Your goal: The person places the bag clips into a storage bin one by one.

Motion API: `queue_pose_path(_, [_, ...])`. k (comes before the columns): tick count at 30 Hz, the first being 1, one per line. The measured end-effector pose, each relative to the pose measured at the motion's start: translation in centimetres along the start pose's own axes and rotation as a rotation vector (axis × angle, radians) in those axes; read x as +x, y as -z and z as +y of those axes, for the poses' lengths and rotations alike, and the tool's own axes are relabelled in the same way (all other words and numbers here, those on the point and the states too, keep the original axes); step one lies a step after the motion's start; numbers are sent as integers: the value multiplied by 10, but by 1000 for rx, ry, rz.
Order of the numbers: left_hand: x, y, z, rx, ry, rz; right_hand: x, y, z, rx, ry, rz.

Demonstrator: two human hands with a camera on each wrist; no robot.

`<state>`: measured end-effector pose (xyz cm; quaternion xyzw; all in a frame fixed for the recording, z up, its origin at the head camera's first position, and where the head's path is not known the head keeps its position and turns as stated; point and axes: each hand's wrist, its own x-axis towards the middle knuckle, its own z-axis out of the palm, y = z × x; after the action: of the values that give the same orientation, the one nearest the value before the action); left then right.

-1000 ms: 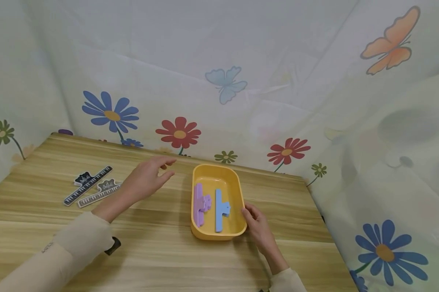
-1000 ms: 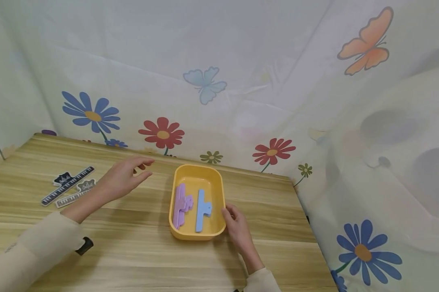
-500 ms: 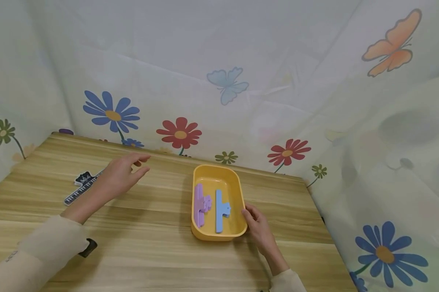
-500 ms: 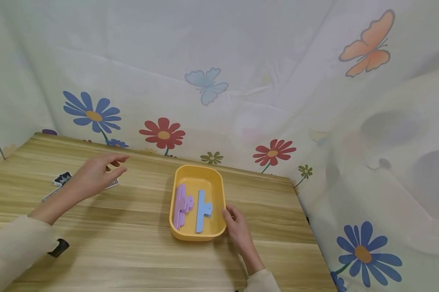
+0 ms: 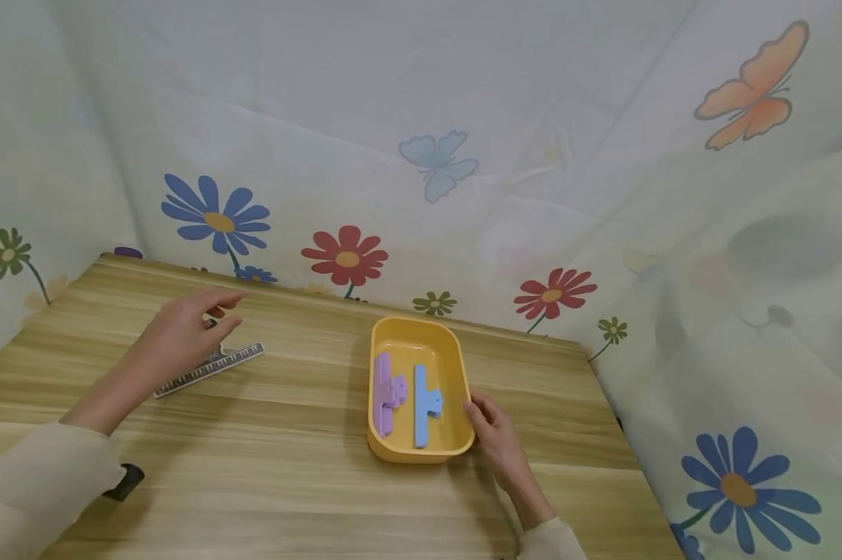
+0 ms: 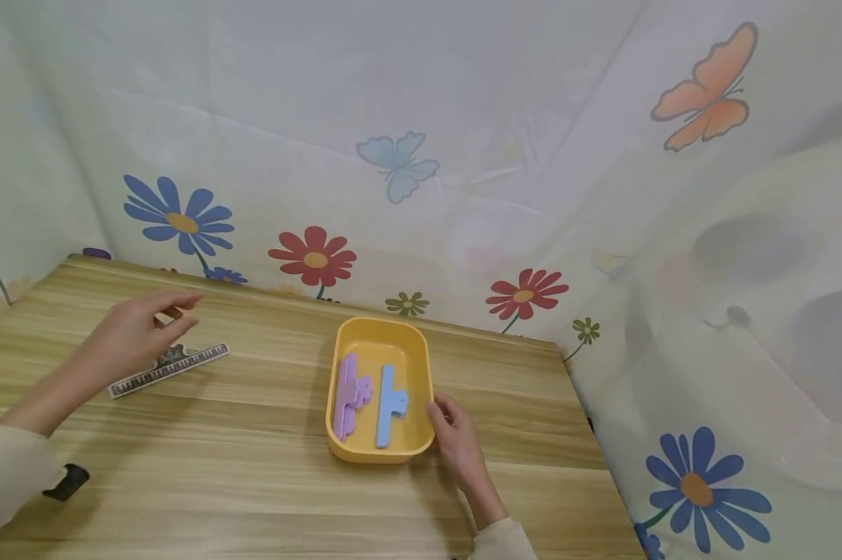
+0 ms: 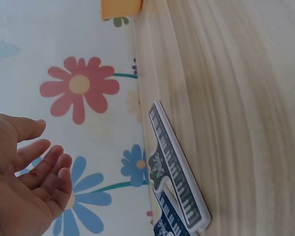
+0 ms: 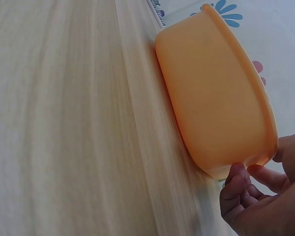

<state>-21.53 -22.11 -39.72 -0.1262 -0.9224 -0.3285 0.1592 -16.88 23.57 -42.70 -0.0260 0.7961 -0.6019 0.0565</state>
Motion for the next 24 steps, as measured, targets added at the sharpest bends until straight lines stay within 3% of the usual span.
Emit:
queue_pose_path(9, [-8,-3,-17,19,49,-19,-1,0,0,-7,-2,11])
queue_pose_path(18, [-17,-12,-28,39,154,-48,0,0,2,4,-1,13])
queue_pose_path(24, [-20,-16,-31,79,230,-111,1,1,2,4,3,7])
